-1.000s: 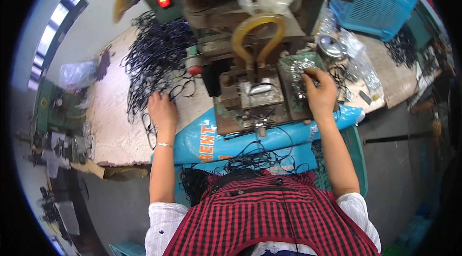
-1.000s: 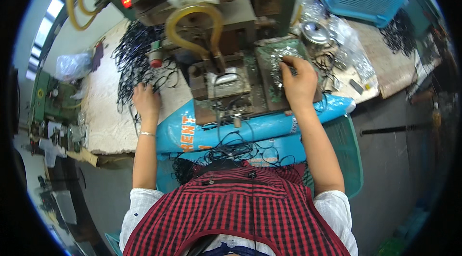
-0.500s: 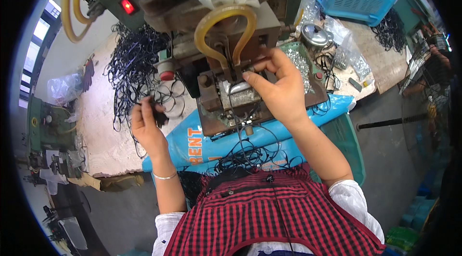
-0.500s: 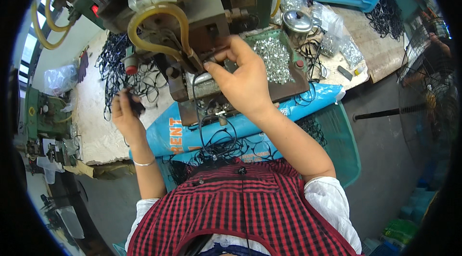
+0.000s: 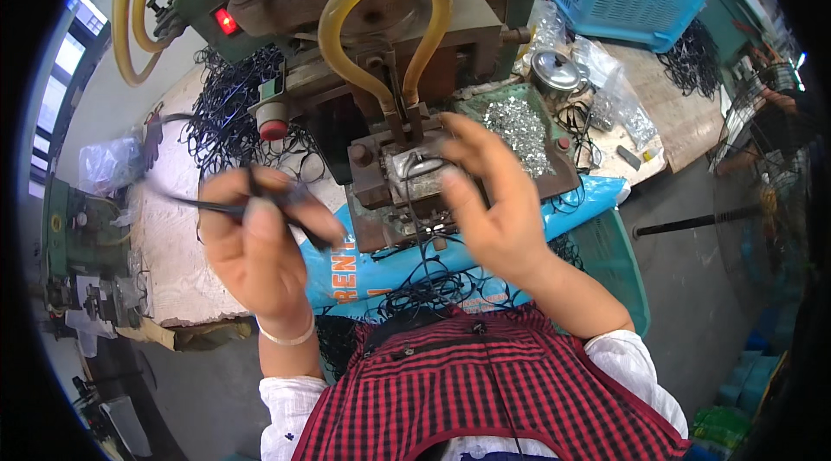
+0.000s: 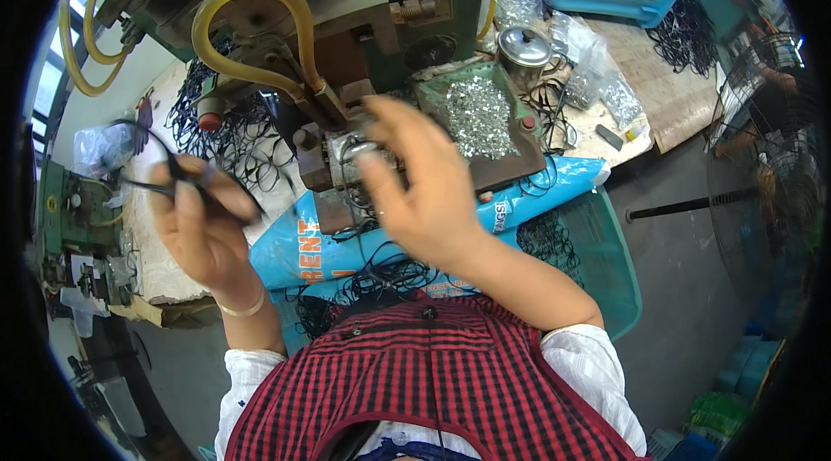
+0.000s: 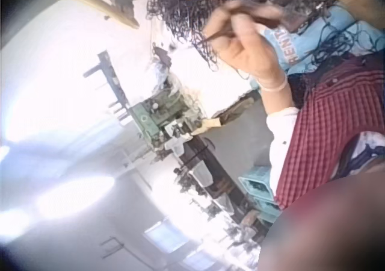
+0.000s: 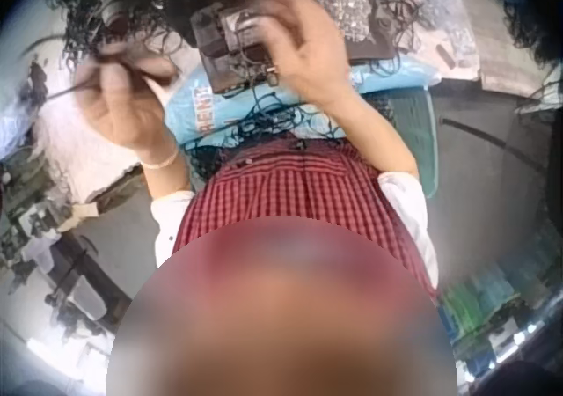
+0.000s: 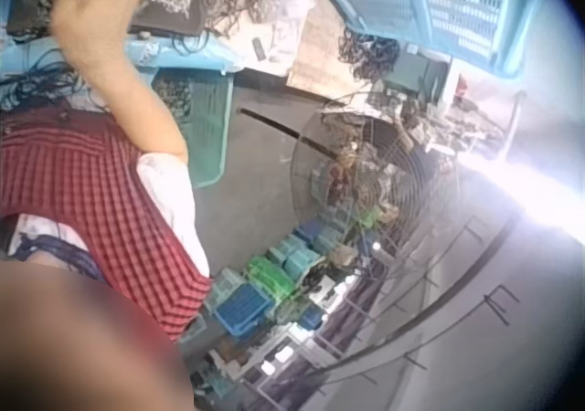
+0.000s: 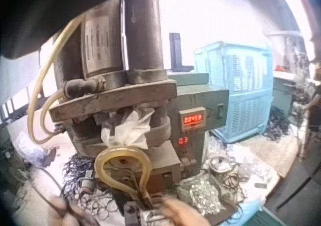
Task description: The person repeatedly picks up black wire loops and small metal parts, places them into a press machine, and removes the assembled components. The person handles the items one at a time and deposits the finished pieces into a blue bin.
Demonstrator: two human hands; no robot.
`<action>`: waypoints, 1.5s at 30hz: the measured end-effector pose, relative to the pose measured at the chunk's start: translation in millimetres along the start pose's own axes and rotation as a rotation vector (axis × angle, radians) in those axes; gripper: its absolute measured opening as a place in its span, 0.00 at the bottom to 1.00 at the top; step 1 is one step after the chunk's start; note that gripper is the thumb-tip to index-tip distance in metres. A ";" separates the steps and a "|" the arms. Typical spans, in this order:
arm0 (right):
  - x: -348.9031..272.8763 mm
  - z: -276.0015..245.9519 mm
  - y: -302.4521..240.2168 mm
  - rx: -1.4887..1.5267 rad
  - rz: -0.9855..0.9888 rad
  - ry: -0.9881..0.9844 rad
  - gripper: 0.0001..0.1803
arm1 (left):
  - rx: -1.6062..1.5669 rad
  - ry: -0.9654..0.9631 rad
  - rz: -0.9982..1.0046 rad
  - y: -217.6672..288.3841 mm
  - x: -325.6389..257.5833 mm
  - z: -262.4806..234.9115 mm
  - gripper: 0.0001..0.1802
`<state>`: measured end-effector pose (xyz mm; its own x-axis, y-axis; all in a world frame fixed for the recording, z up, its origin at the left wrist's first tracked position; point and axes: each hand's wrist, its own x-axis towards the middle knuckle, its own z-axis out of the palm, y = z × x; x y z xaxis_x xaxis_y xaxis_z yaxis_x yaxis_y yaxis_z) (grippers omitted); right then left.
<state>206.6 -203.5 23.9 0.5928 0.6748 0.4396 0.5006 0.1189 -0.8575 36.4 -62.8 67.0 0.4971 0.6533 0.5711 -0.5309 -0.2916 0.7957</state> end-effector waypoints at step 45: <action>4.8 -43.9 53.1 -0.287 -0.074 0.181 0.06 | 1.317 0.101 0.094 -129.4 -44.4 -162.8 0.09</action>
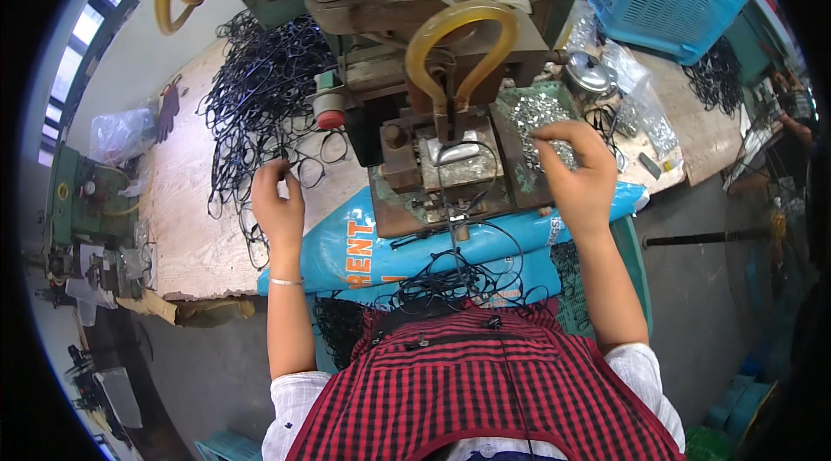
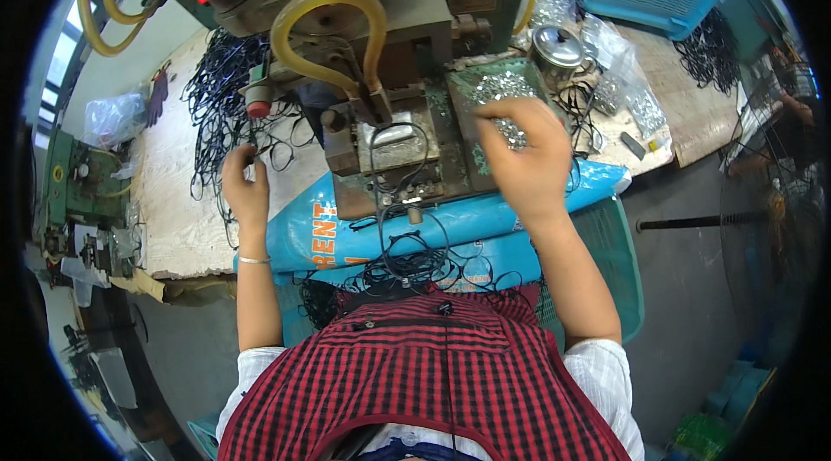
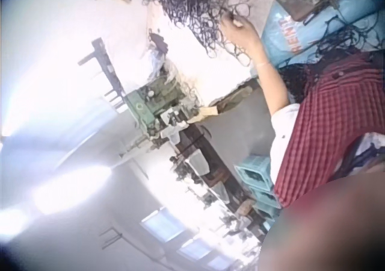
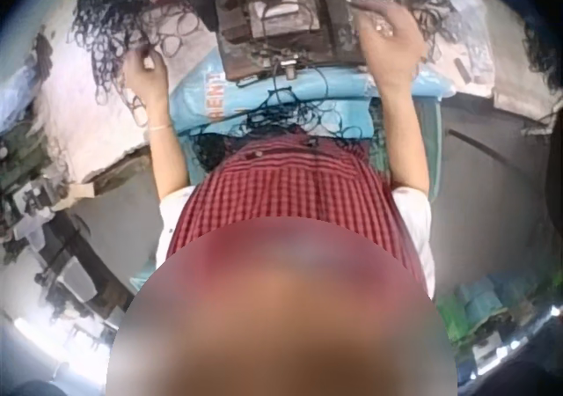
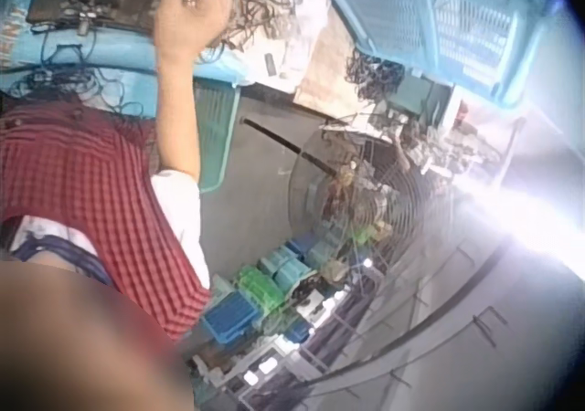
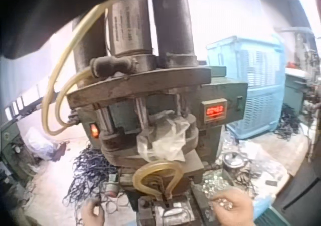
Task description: The person repeatedly picks up black wire loops and small metal parts, places them into a press machine, and removes the assembled components. The person handles the items one at a time and deposits the finished pieces into a blue bin.
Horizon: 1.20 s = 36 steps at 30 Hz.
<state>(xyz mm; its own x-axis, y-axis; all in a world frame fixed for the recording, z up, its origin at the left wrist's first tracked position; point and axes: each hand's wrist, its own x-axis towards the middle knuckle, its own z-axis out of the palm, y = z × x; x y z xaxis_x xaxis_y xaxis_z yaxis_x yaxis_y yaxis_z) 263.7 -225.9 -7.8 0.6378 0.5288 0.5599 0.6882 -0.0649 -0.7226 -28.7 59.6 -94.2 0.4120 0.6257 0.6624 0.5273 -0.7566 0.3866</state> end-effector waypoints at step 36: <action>16.6 54.1 -70.1 0.746 0.456 -0.202 0.31 | -1.049 0.074 0.026 183.9 99.3 -63.3 0.07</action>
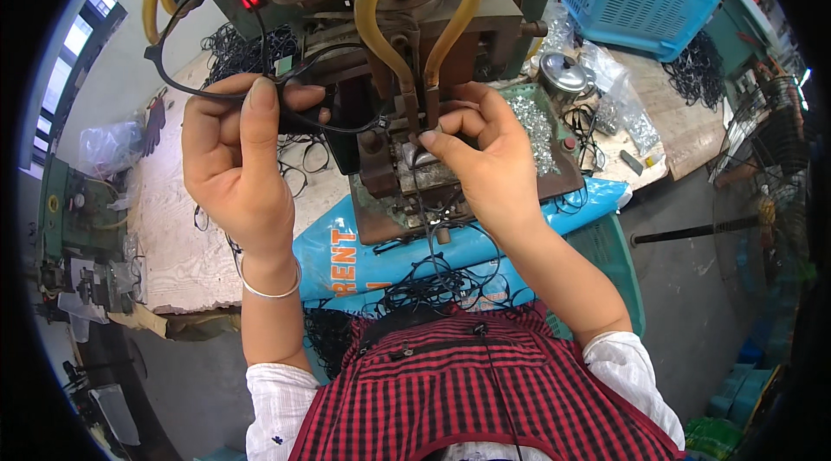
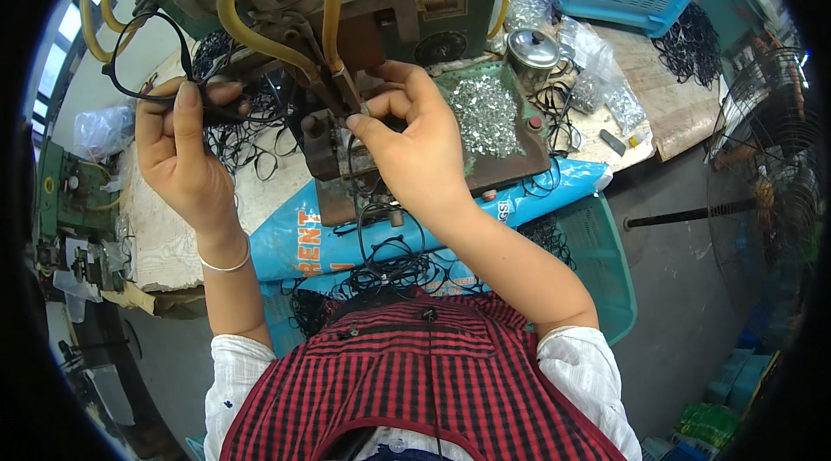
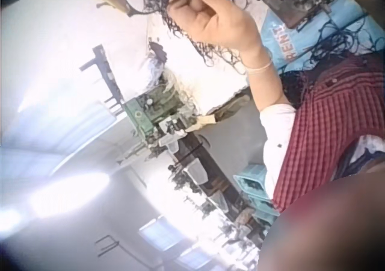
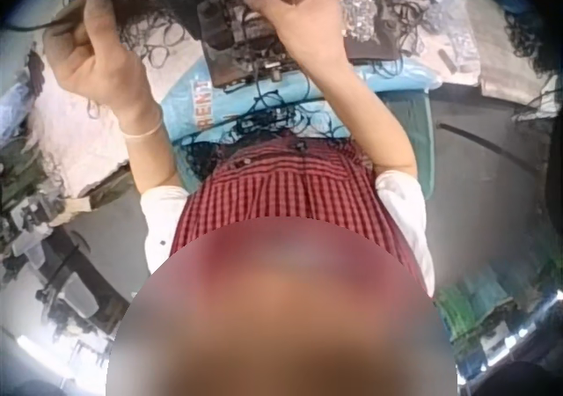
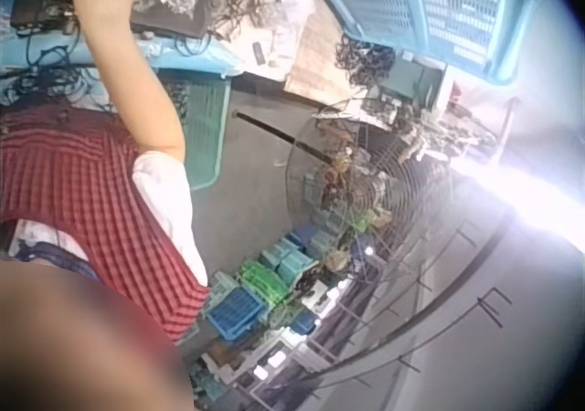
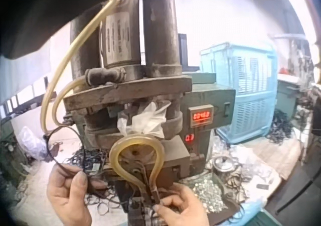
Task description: The person repeatedly picks up black wire loops and small metal parts, places them into a press machine, and removes the assembled components. The person handles the items one at a time and deposits the finished pieces into a blue bin.
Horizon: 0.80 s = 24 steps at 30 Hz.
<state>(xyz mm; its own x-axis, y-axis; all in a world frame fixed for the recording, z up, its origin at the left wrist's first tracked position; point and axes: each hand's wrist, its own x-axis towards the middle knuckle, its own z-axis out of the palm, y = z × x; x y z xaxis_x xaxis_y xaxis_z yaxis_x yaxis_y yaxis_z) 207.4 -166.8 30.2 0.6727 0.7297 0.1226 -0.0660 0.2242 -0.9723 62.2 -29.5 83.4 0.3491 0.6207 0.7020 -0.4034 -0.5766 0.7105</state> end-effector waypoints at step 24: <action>-5.4 -130.7 81.1 -1.392 -0.386 0.303 0.11 | -0.433 -0.485 -1.359 22.9 -67.1 24.7 0.16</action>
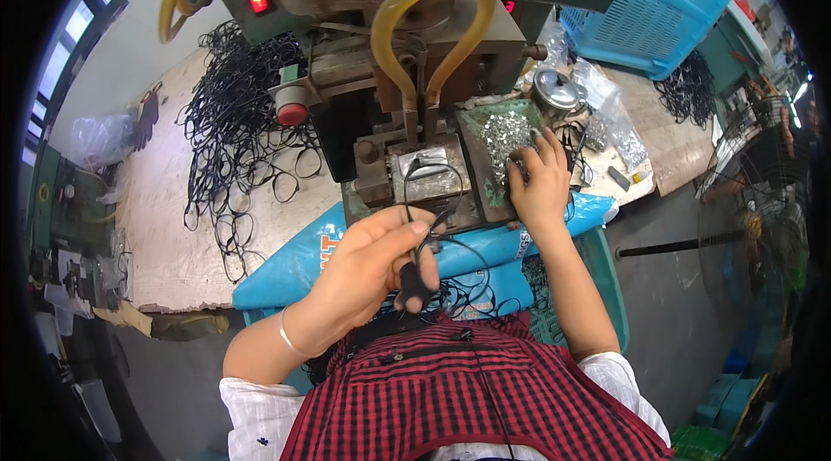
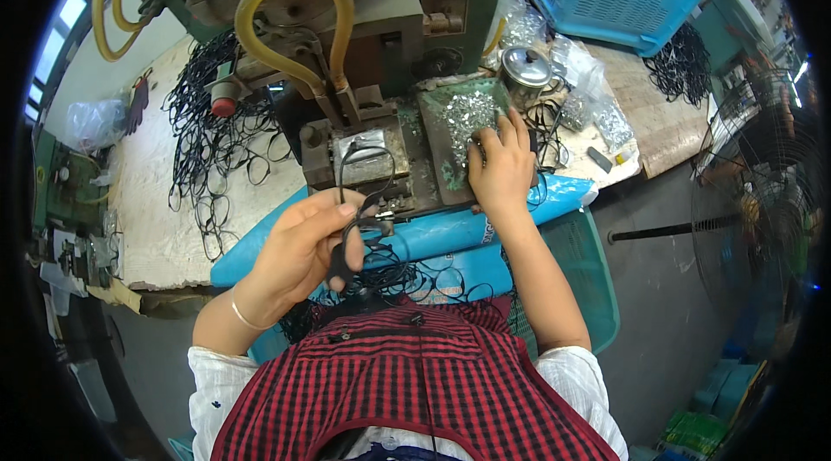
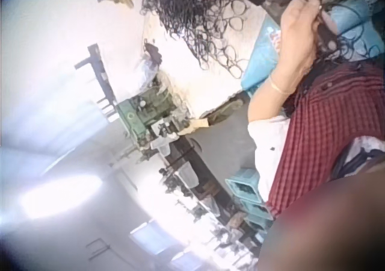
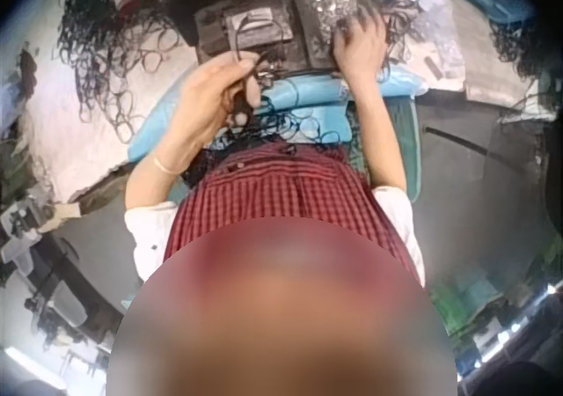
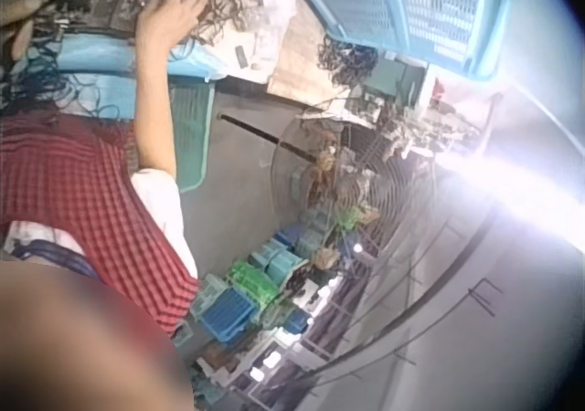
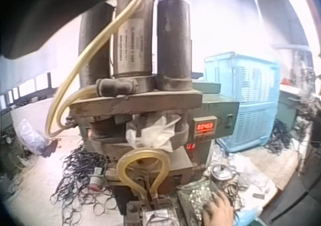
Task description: The person repeatedly picks up black wire loops and small metal parts, places them into a press machine, and removes the assembled components. The person handles the items one at a time and deposits the finished pieces into a blue bin.
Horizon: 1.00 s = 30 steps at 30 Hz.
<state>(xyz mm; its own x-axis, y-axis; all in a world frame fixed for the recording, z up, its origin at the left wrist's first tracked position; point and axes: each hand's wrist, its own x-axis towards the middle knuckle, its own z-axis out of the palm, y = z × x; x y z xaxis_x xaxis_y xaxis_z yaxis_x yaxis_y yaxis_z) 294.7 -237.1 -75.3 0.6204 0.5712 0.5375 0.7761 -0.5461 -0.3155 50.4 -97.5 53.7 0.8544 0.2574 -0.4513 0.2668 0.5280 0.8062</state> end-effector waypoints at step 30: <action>25.4 14.0 -7.9 0.646 0.345 -0.048 0.09 | 1.422 1.497 -0.120 -60.2 -69.7 -246.5 0.20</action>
<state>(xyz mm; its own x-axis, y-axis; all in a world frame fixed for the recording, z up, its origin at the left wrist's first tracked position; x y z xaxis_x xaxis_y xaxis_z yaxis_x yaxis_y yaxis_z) 305.9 -209.7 -70.0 0.8341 0.4667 0.2940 0.4386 -0.2380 -0.8666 -135.1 52.3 -57.6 0.0618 0.9806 0.1860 0.9925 -0.0800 0.0920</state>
